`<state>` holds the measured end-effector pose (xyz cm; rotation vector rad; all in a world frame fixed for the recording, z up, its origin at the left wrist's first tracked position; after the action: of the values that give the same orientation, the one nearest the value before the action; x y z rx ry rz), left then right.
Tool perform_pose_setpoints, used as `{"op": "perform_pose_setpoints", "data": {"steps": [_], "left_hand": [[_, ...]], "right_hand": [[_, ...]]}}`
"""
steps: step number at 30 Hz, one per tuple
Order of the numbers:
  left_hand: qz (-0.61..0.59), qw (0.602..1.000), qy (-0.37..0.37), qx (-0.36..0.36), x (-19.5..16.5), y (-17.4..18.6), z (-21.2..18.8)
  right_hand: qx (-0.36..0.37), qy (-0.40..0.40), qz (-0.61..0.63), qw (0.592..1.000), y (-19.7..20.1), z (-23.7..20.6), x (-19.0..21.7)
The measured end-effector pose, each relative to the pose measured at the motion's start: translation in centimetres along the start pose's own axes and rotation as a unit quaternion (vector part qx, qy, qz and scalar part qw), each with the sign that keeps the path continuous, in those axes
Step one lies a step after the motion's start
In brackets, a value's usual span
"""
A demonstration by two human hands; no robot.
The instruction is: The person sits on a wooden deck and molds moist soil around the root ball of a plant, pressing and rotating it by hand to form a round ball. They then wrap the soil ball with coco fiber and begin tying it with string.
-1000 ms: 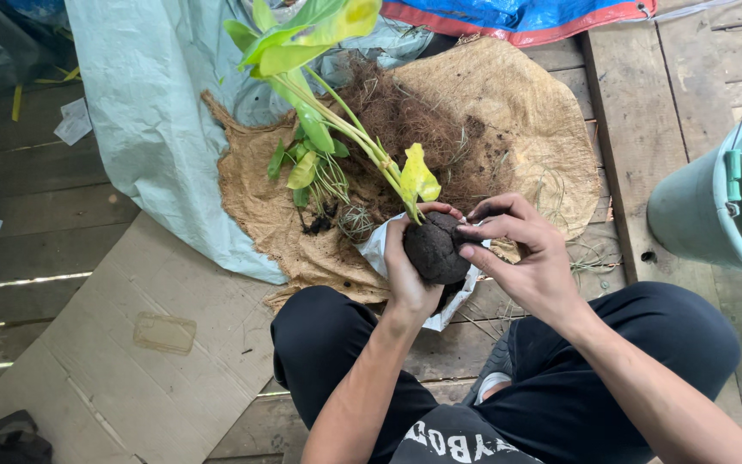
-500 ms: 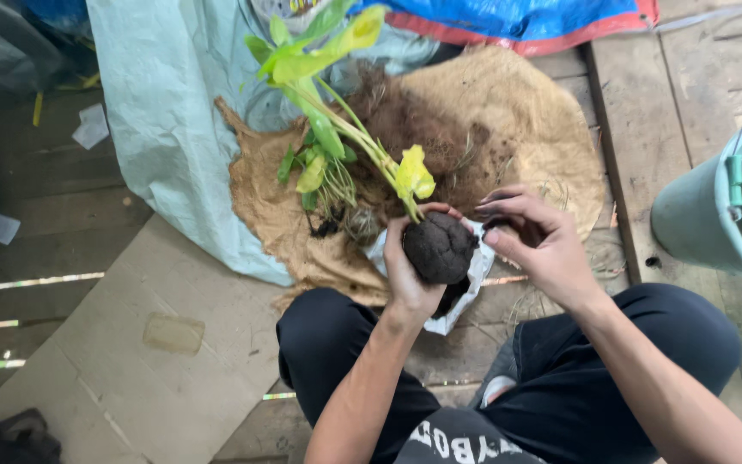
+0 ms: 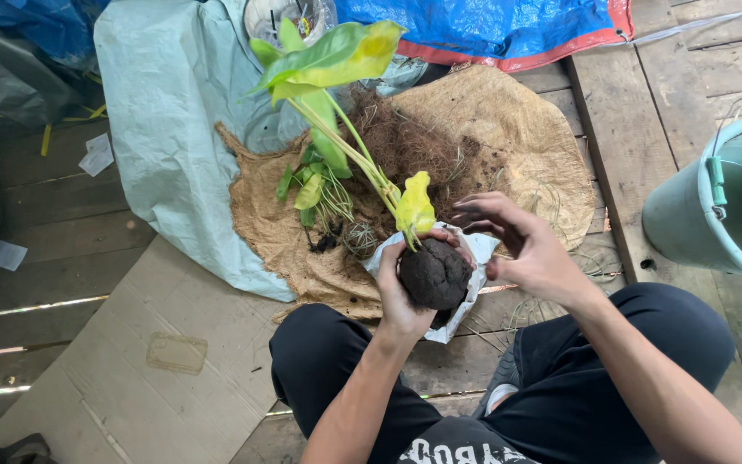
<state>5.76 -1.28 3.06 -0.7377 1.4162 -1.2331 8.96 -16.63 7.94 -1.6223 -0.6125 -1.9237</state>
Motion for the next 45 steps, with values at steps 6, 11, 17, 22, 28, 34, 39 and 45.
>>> {"op": "perform_pose_setpoints", "data": {"steps": [6, 11, 17, 22, 28, 34, 39, 45], "left_hand": [[0.049, 0.998, -0.015, -0.025, -0.7, 0.1, -0.3], [0.029, 0.999, 0.020, -0.033, 0.7, 0.7, -0.7], [0.021, 0.999, 0.003, -0.040, 0.7, 1.0, -0.4], [-0.031, 0.999, -0.006, -0.037, 0.4, 0.4, 0.0], [0.009, 1.000, -0.018, -0.012, -0.1, 0.1, 0.5], [0.038, 0.997, -0.019, -0.071, 0.4, 1.1, 0.5], [0.027, 0.998, 0.012, -0.056, 0.6, 1.2, 0.4], [0.026, 0.998, 0.053, -0.028, 1.3, 1.0, 0.2]], "right_hand": [[0.003, 0.000, -0.072, 0.997, 0.7, -0.5, 1.8], [0.017, -0.023, -0.199, 0.980, -0.5, 0.2, 2.4], [-0.044, -0.065, -0.173, 0.982, -0.7, 0.0, 1.6], [-0.086, 0.017, -0.201, 0.976, -0.4, -1.1, 2.5], [-0.116, 0.041, -0.310, 0.943, -1.0, -1.6, 4.2], [-0.077, 0.107, -0.410, 0.902, -2.7, -1.1, 5.5], [-0.116, 0.023, -0.304, 0.945, -1.0, -1.6, 4.3], [-0.108, -0.032, -0.173, 0.978, 0.6, -1.4, 3.6]]}}
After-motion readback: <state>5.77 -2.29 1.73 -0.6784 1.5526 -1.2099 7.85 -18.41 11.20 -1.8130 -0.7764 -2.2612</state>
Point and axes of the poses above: each hand's wrist, its own z-axis towards the middle knuckle, its own y-axis out of the back of the hand, x = y × z, the point moved 5 cm from there along z, towards the middle knuckle, and after that the axes turned 12 degrees about x, right-handed, at the moved point
